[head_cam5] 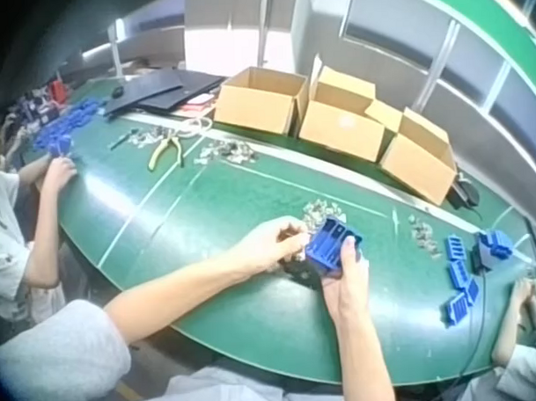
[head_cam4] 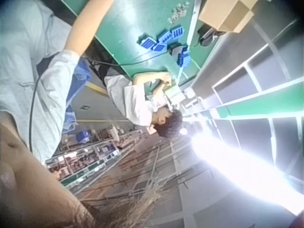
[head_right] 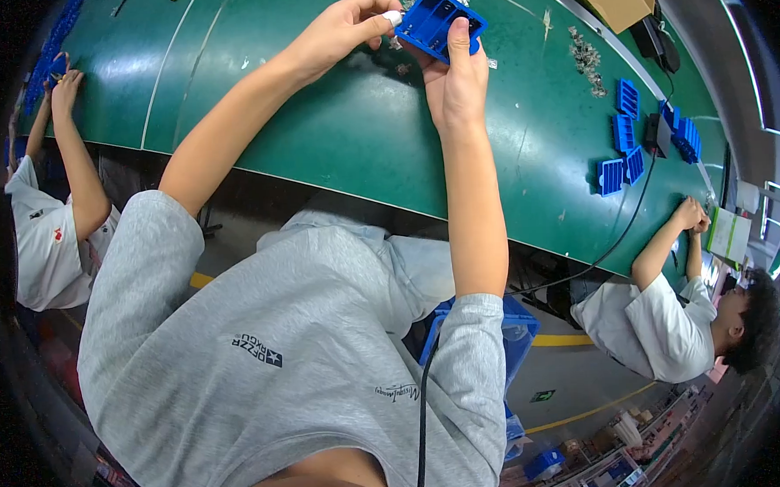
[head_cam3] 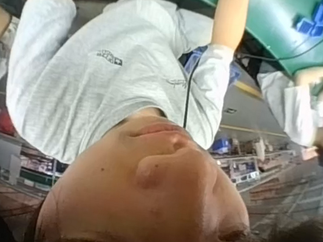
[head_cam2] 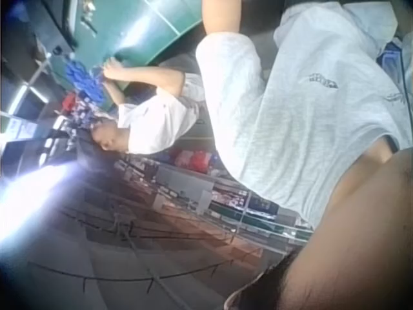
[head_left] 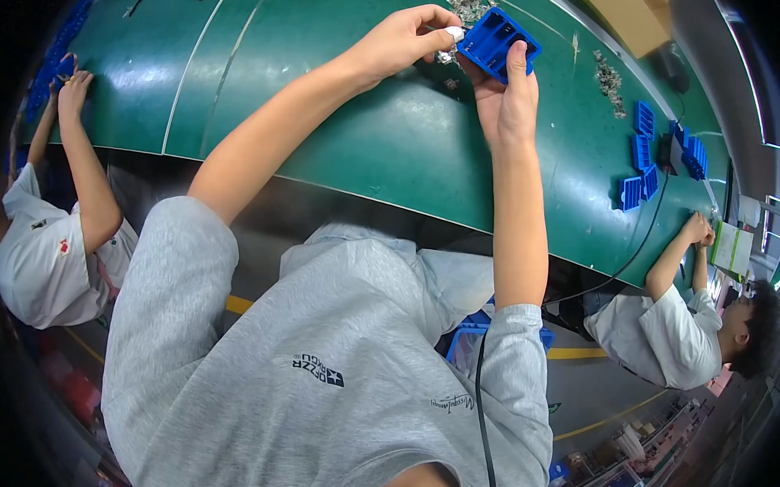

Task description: Manually picking up small metal parts and placing them into a blue plastic container on an assembly line.

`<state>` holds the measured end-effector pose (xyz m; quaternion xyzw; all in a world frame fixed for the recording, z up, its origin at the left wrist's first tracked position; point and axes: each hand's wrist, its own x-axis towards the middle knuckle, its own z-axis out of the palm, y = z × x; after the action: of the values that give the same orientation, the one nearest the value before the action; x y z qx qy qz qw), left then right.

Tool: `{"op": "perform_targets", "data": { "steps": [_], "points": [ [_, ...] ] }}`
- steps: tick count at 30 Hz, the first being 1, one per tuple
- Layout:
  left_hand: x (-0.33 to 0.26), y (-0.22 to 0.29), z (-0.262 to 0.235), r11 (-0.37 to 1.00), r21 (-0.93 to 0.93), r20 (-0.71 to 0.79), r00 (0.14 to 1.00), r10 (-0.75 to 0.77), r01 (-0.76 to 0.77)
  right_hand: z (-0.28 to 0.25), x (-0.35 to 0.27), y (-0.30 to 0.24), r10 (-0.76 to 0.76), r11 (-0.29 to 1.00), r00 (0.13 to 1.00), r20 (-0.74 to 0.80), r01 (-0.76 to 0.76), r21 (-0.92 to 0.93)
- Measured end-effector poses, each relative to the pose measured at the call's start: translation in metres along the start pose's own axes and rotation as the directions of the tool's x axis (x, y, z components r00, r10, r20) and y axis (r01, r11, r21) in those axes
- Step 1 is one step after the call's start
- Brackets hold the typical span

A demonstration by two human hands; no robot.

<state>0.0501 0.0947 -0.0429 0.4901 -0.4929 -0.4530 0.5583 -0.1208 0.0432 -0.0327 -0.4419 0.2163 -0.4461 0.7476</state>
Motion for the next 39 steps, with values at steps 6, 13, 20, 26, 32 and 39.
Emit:
{"op": "perform_targets", "data": {
  "steps": [6, 13, 20, 26, 32, 39],
  "points": [
    [0.002, 0.011, -0.006, 0.987, 0.107, -0.125, 0.983, 0.134, -0.120, 0.012, -0.004, -0.008, 0.044, 0.999, 0.998, -0.035, -0.044, 0.008],
    [-0.005, 0.014, -0.007, 0.641, 0.615, 0.002, 0.815, 0.580, -0.458, 0.010, -0.006, -0.001, 0.134, 0.947, 0.984, -0.115, -0.161, -0.277],
    [-0.007, 0.017, -0.008, 0.576, 0.697, 0.028, 0.820, 0.572, -0.426, 0.015, -0.008, 0.001, 0.141, 0.951, 0.986, -0.094, -0.161, -0.265],
    [-0.007, 0.016, -0.009, 0.583, 0.718, 0.007, 0.841, 0.540, -0.380, 0.012, -0.004, 0.004, 0.136, 0.948, 0.989, -0.064, -0.148, -0.282],
    [0.000, 0.008, -0.004, 0.908, 0.360, -0.134, 0.952, 0.276, -0.213, 0.015, -0.005, 0.003, 0.109, 0.961, 0.993, -0.045, -0.117, -0.249],
    [-0.004, 0.005, 0.000, 0.968, -0.203, 0.064, 0.989, -0.134, 0.145, 0.010, -0.009, 0.014, -0.037, 0.949, 0.998, -0.052, 0.018, -0.314]
  ]
}}
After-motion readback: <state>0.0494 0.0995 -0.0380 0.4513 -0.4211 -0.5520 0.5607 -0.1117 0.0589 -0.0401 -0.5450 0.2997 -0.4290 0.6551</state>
